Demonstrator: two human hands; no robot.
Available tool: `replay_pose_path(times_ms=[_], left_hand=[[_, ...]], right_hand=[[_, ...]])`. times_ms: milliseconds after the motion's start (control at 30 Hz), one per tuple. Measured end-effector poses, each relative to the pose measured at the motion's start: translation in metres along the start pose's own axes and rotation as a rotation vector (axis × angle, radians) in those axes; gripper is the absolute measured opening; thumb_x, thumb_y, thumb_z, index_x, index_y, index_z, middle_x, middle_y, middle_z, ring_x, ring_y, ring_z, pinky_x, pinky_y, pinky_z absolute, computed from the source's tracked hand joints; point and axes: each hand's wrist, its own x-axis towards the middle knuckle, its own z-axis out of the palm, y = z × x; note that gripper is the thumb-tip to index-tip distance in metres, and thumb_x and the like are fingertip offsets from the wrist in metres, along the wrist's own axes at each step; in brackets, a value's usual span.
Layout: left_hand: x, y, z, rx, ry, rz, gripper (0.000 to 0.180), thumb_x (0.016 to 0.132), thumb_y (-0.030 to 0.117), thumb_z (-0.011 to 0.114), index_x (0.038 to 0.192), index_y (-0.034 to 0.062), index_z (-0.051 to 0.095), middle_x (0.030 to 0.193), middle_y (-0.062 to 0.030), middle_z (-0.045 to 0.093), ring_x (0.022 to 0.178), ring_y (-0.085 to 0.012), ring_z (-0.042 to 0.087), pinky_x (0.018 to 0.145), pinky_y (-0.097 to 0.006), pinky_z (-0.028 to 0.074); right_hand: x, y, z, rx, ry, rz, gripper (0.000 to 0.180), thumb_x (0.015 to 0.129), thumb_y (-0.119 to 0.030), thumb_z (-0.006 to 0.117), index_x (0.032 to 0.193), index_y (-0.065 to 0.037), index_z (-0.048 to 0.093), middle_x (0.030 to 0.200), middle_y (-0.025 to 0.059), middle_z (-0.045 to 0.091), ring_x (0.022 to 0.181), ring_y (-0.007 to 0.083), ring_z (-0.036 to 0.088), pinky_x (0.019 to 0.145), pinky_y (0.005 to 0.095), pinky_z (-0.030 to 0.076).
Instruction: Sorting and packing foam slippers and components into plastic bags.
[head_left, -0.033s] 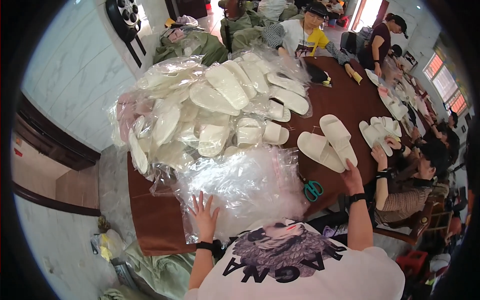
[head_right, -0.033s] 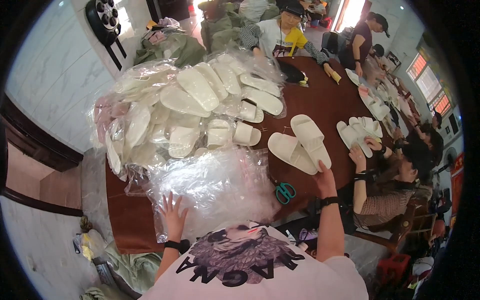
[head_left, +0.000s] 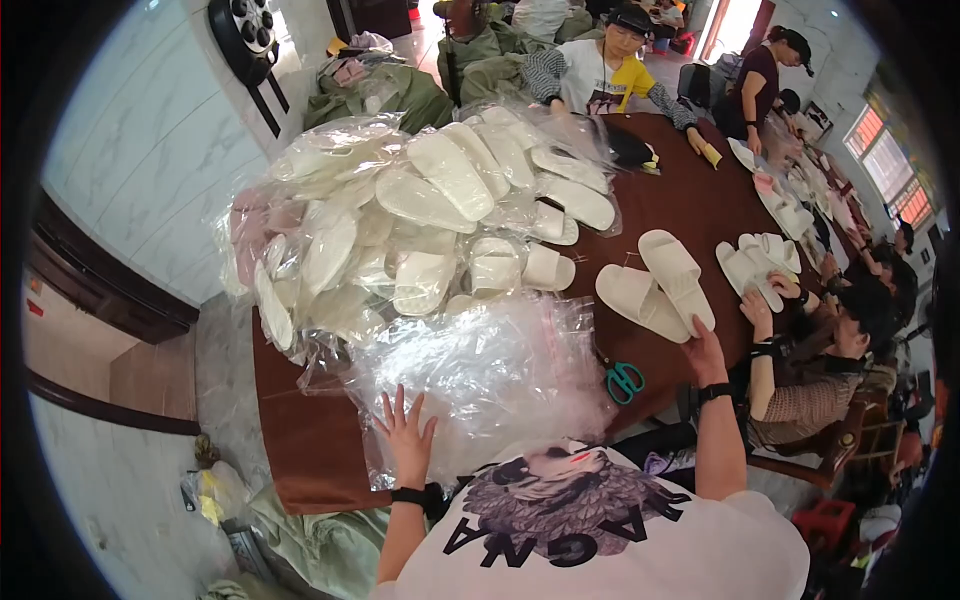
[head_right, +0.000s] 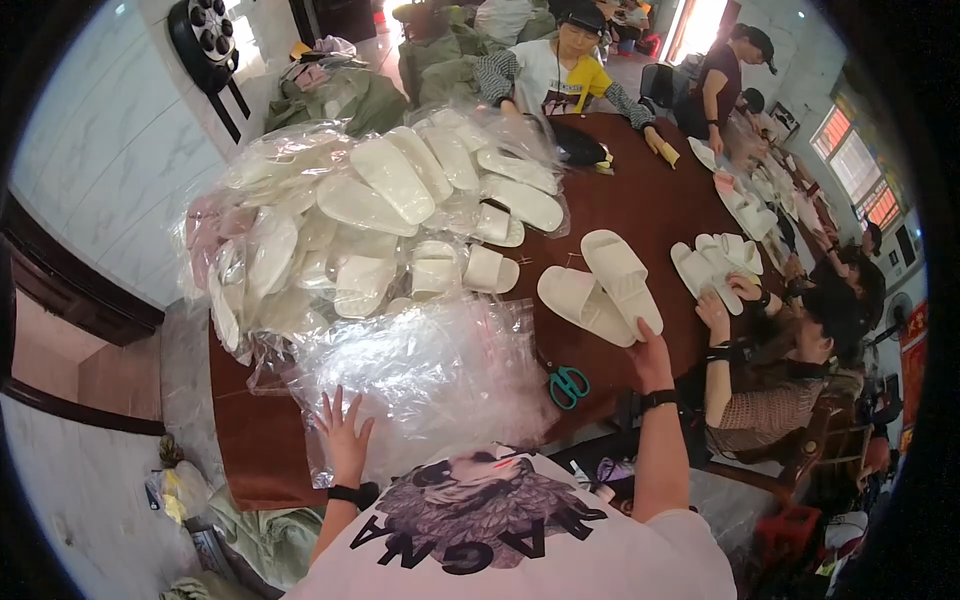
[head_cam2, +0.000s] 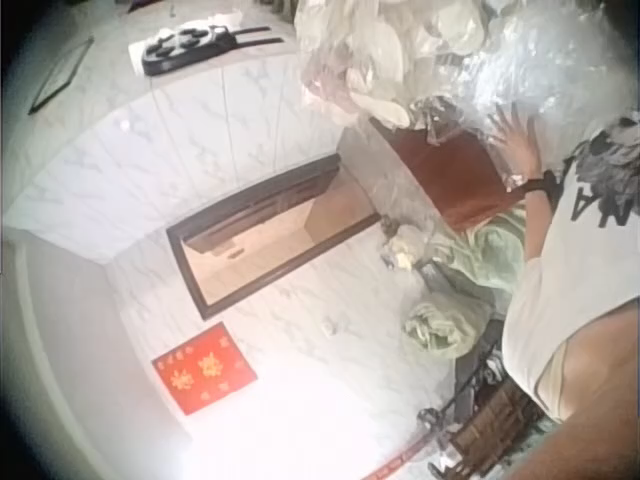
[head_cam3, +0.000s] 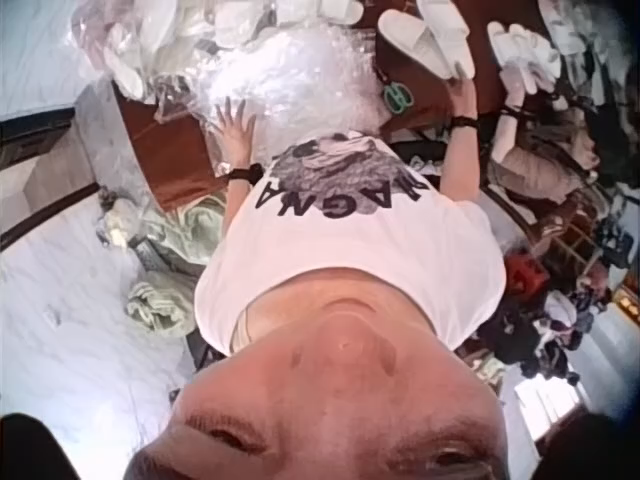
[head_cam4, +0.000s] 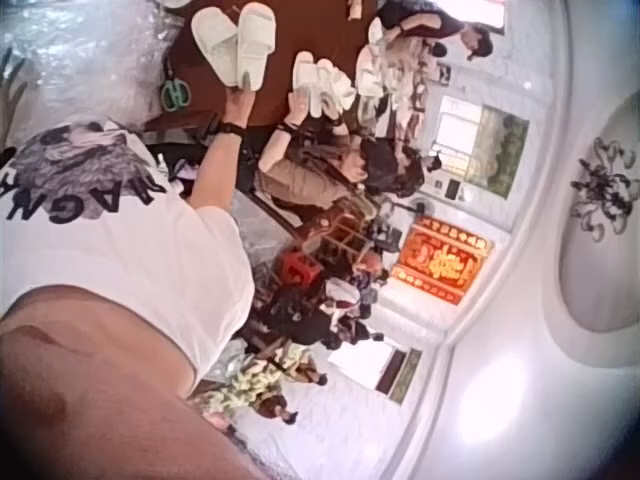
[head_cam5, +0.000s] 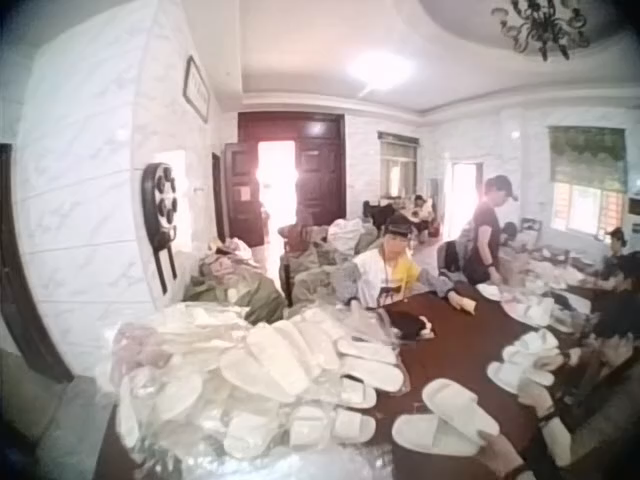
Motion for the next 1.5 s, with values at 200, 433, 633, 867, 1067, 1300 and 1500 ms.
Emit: replay_pose_path(times_ms=[200,433,633,867,1067,1300,1500], left_hand=[[0.005,0.038,-0.006,0.03,-0.063,0.044,0.063,0.083,0.04,0.067,0.141,0.0239,0.046,0.156,-0.0083,0.023,0.145,-0.0372,0.01,0.11,-0.068,0.001],[-0.002,0.027,0.037,0.043,-0.189,0.003,0.069,0.083,0.048,0.064,0.144,0.0256,0.041,0.158,-0.0087,0.018,0.146,-0.0374,0.01,0.11,-0.068,0.004],[0.006,0.032,0.032,0.012,-0.189,0.003,0.068,0.084,0.046,0.064,0.145,0.0261,0.041,0.159,-0.0078,0.017,0.146,-0.0368,0.011,0.11,-0.066,0.006],[0.006,0.029,0.036,0.014,-0.186,-0.049,0.069,0.083,0.047,0.064,0.145,0.0271,0.04,0.159,-0.006,0.017,0.146,-0.0362,0.011,0.11,-0.067,0.009],[0.006,0.03,0.036,-0.026,-0.167,-0.037,0.068,0.084,0.047,0.064,0.145,0.0279,0.04,0.159,-0.0059,0.017,0.146,-0.0353,0.011,0.11,-0.067,0.011],[-0.002,0.022,0.045,0.006,-0.153,-0.021,0.072,0.082,0.047,0.064,0.146,0.0276,0.037,0.159,-0.008,0.015,0.146,-0.0371,0.008,0.11,-0.067,0.012],[-0.001,0.021,0.041,0.007,-0.114,0.002,0.071,0.083,0.047,0.063,0.146,0.0275,0.037,0.16,-0.0064,0.013,0.146,-0.0364,0.009,0.11,-0.067,0.012]], right_hand=[[0.07,-0.026,-0.04,0.23,0.1,-0.187,0.049,0.088,-0.032,0.069,0.127,-0.008,0.051,0.121,0.0071,0.058,0.112,0.0245,0.055,0.091,0.0412,0.048],[0.093,0.009,0.102,-0.227,-0.267,0.212,0.049,0.094,-0.034,0.059,0.13,-0.004,0.047,0.118,0.0179,0.06,0.106,0.028,0.06,0.089,0.0419,0.052],[0.117,0.039,0.288,-0.751,-0.608,-0.152,0.031,0.091,-0.027,0.062,0.113,-0.006,0.063,0.093,0.0043,0.066,0.086,0.0144,0.062,0.073,0.0278,0.05],[0.103,0.1,0.444,-1.428,-0.755,-1.224,0.069,0.08,-0.027,0.07,0.14,-0.01,0.04,0.149,0.0219,0.03,0.138,0.0368,0.029,0.111,0.0492,0.03],[0.123,0.132,0.479,-1.435,-0.628,-1.111,0.054,0.083,-0.022,0.063,0.133,-0.008,0.046,0.138,0.0201,0.045,0.129,0.0349,0.042,0.102,0.0467,0.041],[0.11,0.055,0.457,-1.091,-0.319,-1.049,0.026,0.091,-0.02,0.055,0.112,-0.006,0.059,0.085,0.0213,0.064,0.082,0.0371,0.063,0.071,0.0452,0.048],[0.007,-0.033,0.402,-0.604,-0.604,-0.667,0.026,0.095,-0.017,0.054,0.111,0.002,0.06,0.098,0.0091,0.067,0.09,0.0187,0.063,0.078,0.0335,0.047]])
